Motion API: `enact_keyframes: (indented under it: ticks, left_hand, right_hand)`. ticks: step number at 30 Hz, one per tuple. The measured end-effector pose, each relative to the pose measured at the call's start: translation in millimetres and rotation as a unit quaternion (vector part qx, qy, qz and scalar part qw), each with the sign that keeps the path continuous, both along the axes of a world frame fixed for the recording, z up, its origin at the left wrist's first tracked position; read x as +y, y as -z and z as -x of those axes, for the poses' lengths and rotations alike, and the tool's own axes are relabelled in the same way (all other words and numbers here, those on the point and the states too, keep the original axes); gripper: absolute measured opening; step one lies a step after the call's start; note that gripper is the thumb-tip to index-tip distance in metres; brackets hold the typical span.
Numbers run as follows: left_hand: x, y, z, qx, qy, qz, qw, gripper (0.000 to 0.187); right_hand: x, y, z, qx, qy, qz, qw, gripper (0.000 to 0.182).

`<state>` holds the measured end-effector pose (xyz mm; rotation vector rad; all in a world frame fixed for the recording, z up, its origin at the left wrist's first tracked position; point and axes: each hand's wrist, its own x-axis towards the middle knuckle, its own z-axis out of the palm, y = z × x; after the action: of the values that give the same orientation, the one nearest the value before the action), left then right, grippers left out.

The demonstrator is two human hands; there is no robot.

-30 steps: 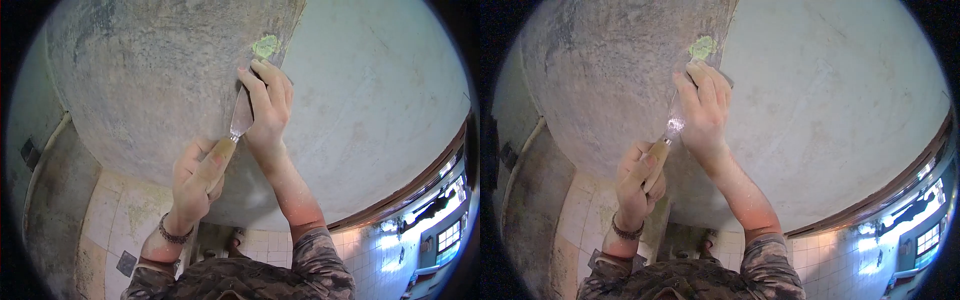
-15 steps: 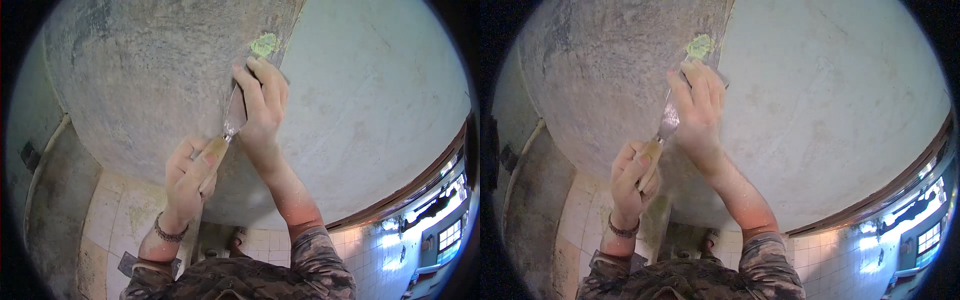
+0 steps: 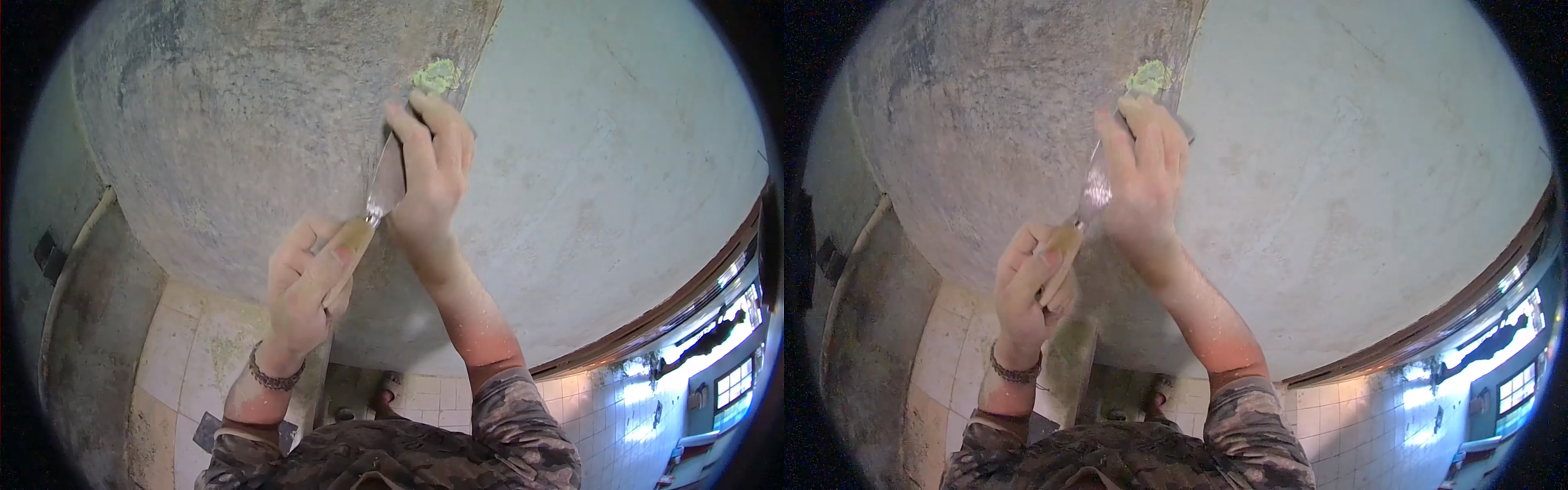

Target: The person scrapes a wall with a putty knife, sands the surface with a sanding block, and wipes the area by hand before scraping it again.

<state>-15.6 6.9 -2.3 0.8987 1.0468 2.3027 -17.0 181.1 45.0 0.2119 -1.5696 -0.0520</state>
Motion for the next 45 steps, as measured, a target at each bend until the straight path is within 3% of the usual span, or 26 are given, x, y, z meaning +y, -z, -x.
enact_keyframes:
  ticks: [9,12,14,17,20,27,30,32,36,38,45]
  left_hand:
    - [-0.7,-8.2,3.4,0.03,-0.008,0.014,0.999,0.022]
    - [-1.5,-5.2,3.3,-0.015,0.029,0.005,0.999,0.024]
    - [-7.1,-19.2,2.0,0.034,-0.001,-0.002,0.999,0.025]
    - [-9.0,6.0,10.0,-0.003,0.053,-0.007,0.999,0.026]
    - [-0.3,-14.6,6.2,-0.002,-0.004,0.017,1.0,0.026]
    - [-6.5,-9.9,5.9,0.005,0.031,0.005,0.999,0.026]
    - [-8.5,-20.9,6.5,0.023,-0.006,0.001,1.0,0.026]
    - [-12.1,-10.8,8.7,0.023,0.005,0.04,0.999,0.025]
    - [-10.5,-20.4,13.9,0.012,0.042,0.017,0.999,0.024]
    - [-14.7,-27.3,8.5,0.042,-0.018,0.04,0.998,0.024]
    - [-16.6,-24.1,14.6,0.052,0.008,0.029,0.998,0.024]
  right_hand:
    - [0.2,-6.6,1.7,0.027,0.013,-0.002,1.0,0.025]
    - [1.2,-2.8,0.2,-0.007,0.018,-0.006,1.0,0.028]
    - [-3.5,-8.3,1.9,0.012,0.004,0.012,1.0,0.028]
    - [-8.0,3.4,1.1,0.007,0.014,0.02,1.0,0.025]
    - [-0.8,-10.6,2.3,0.024,0.019,0.0,1.0,0.025]
    - [-4.6,-2.2,0.0,-0.001,0.024,0.012,1.0,0.031]
    - [-11.1,-9.3,-1.3,0.005,0.029,0.025,0.999,0.026]
    - [-13.5,0.0,-1.2,0.005,0.039,0.034,0.999,0.025]
    - [-8.7,-7.1,-1.3,0.006,0.041,0.015,0.999,0.025]
    - [-13.4,-2.5,1.8,0.009,0.036,0.052,0.998,0.026]
    - [-15.2,-3.5,-1.0,-0.004,0.042,0.05,0.998,0.028]
